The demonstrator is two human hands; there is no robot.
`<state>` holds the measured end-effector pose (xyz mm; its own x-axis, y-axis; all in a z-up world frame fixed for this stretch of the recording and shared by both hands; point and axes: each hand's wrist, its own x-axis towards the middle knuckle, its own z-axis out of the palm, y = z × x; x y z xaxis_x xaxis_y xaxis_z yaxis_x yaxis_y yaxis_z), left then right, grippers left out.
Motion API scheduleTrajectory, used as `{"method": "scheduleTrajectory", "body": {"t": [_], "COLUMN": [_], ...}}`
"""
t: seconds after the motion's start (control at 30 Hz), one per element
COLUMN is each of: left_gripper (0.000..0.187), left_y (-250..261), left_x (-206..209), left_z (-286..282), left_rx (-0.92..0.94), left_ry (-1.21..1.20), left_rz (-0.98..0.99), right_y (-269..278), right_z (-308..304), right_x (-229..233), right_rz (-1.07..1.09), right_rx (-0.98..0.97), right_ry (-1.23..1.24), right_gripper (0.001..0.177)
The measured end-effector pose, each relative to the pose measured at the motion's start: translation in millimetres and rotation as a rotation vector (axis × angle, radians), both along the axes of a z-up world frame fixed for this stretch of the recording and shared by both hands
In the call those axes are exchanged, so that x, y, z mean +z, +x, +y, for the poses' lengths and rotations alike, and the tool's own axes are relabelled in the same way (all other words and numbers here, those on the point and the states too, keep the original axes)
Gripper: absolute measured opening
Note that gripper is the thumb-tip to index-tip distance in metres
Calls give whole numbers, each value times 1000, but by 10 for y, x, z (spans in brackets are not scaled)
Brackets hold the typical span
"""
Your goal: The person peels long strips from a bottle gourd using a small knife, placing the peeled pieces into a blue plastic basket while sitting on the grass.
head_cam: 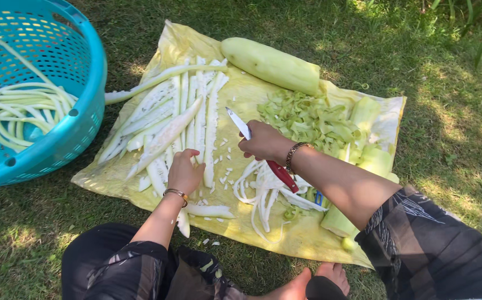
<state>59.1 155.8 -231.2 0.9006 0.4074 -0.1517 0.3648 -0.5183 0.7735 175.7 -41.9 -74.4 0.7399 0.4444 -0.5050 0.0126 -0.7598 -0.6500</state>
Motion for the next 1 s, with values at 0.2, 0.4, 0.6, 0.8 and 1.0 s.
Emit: {"method": "scheduleTrajectory", "body": {"t": [0.2, 0.4, 0.6, 0.8, 1.0], "left_gripper": [65, 100, 70, 34, 47], "left_y": [132, 219, 205, -83, -713], "left_x": [-256, -116, -273, 291, 956], "left_z": [-287, -382, -432, -1251, -2094], "left_rx": [-159, -164, 198, 329, -88], "left_ry": [634, 508, -287, -685, -493], "left_rz": [83, 446, 353, -103, -392], "right_y": [-179, -300, -390, -506, -408], "right_z": [-434, -663, -766, -795, -843], "right_x": [-169, -215, -279, -239, -126], "right_rz": [116, 191, 245, 297, 330], "right_rx": [-1, 45, 20, -96, -202], "right_ry": [34, 4, 49, 100, 298], "right_gripper": [29, 29, 34, 43, 40]}}
